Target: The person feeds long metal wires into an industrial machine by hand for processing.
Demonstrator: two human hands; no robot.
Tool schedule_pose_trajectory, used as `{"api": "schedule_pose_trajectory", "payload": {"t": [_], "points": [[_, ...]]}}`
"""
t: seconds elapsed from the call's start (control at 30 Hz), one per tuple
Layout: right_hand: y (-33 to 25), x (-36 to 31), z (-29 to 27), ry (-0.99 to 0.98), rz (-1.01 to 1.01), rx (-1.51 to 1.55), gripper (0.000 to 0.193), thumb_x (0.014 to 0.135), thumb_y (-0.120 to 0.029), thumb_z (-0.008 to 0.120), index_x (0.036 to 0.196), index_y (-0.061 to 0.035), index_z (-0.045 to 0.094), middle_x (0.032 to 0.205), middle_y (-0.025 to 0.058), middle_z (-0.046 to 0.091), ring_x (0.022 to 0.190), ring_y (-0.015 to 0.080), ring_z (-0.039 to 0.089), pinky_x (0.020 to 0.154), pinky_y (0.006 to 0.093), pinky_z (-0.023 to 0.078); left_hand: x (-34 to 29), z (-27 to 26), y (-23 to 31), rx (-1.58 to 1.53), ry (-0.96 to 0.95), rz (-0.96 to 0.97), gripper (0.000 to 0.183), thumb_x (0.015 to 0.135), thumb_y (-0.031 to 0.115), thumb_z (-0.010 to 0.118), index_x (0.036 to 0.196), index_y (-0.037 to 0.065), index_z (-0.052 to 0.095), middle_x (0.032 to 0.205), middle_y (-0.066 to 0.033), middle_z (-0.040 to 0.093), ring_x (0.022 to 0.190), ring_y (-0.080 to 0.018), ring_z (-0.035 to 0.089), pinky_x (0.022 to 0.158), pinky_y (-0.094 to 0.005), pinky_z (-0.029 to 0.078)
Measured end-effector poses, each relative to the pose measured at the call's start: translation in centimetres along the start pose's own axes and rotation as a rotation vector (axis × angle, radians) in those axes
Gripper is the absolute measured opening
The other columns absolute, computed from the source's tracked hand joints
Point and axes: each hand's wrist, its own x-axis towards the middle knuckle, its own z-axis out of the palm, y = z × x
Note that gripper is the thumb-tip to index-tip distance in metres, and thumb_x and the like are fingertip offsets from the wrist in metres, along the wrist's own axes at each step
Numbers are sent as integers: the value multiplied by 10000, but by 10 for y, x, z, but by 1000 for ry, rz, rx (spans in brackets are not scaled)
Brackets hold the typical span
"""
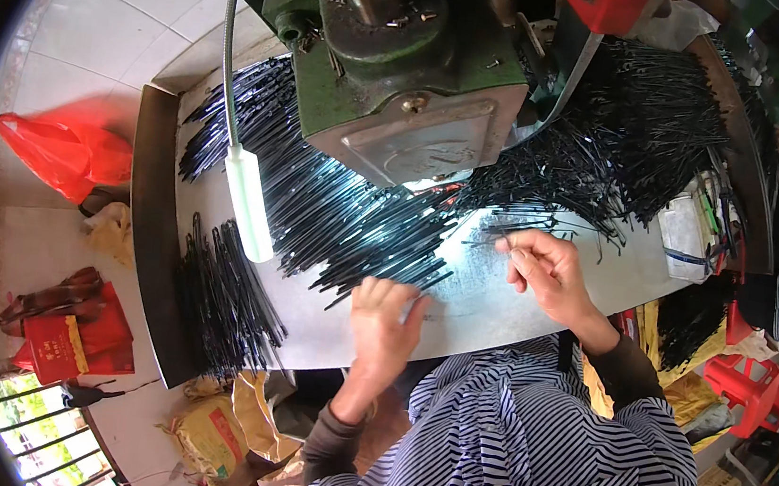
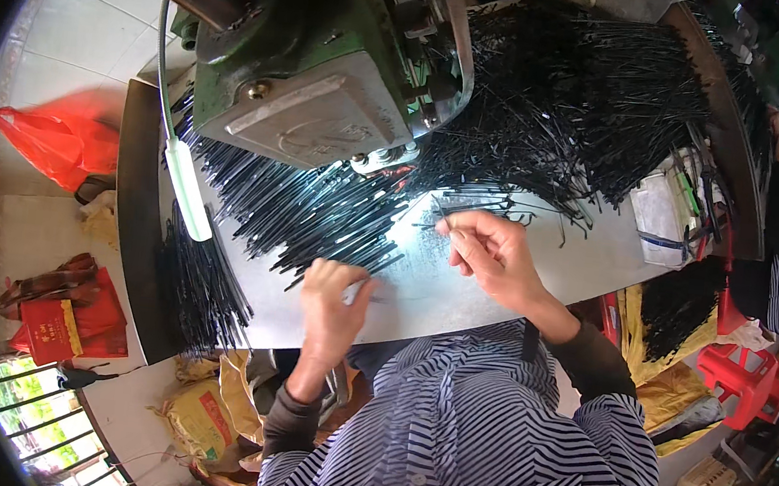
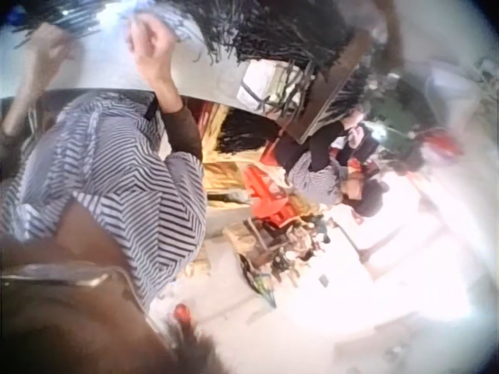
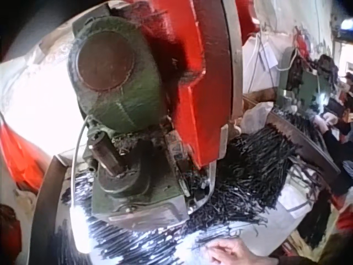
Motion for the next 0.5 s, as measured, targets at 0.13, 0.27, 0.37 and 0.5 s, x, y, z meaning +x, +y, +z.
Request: {"api": "schedule_pose_trajectory", "payload": {"t": [0.13, 0.27, 0.37, 0.5], "points": [[-2, -9, -9, 98, -17, 58, 245, 932, -50, 500, 1153, -2, 595, 731, 23, 598, 630, 49, 529, 534, 187, 450, -3, 17, -1, 155, 21, 55, 126, 711, 83, 701, 798, 77, 610, 795, -52, 531, 793, -258, 479, 722, -382, 347], [8, -4, -7, 118, -107, 333, 244, 937, -30, 478, 1151, -2, 593, 829, 83, 658, 688, 103, 619, 563, 218, 492, -9, 23, -1, 181, 106, 137, 190, 717, 53, 686, 879, 75, 588, 820, -60, 521, 804, -258, 467, 732, -381, 345], [7, -2, -10, 53, -63, 223, 186, 922, -26, 523, 1068, 3, 634, 918, 96, 665, 788, 138, 645, 625, 254, 518, -6, 19, -1, 122, 115, 130, 183, 728, 19, 649, 885, 69, 568, 828, -91, 530, 793, -278, 485, 724, -393, 361], [-2, 12, 6, 37, -223, -283, 131, 846, -11, 629, 972, -13, 666, 863, 73, 634, 745, 138, 616, 602, 269, 484, 24, 4, 3, -208, 98, 22, 119, 780, -45, 607, 863, 17, 549, 762, -137, 570, 674, -321, 552, 641, -376, 447]]}}
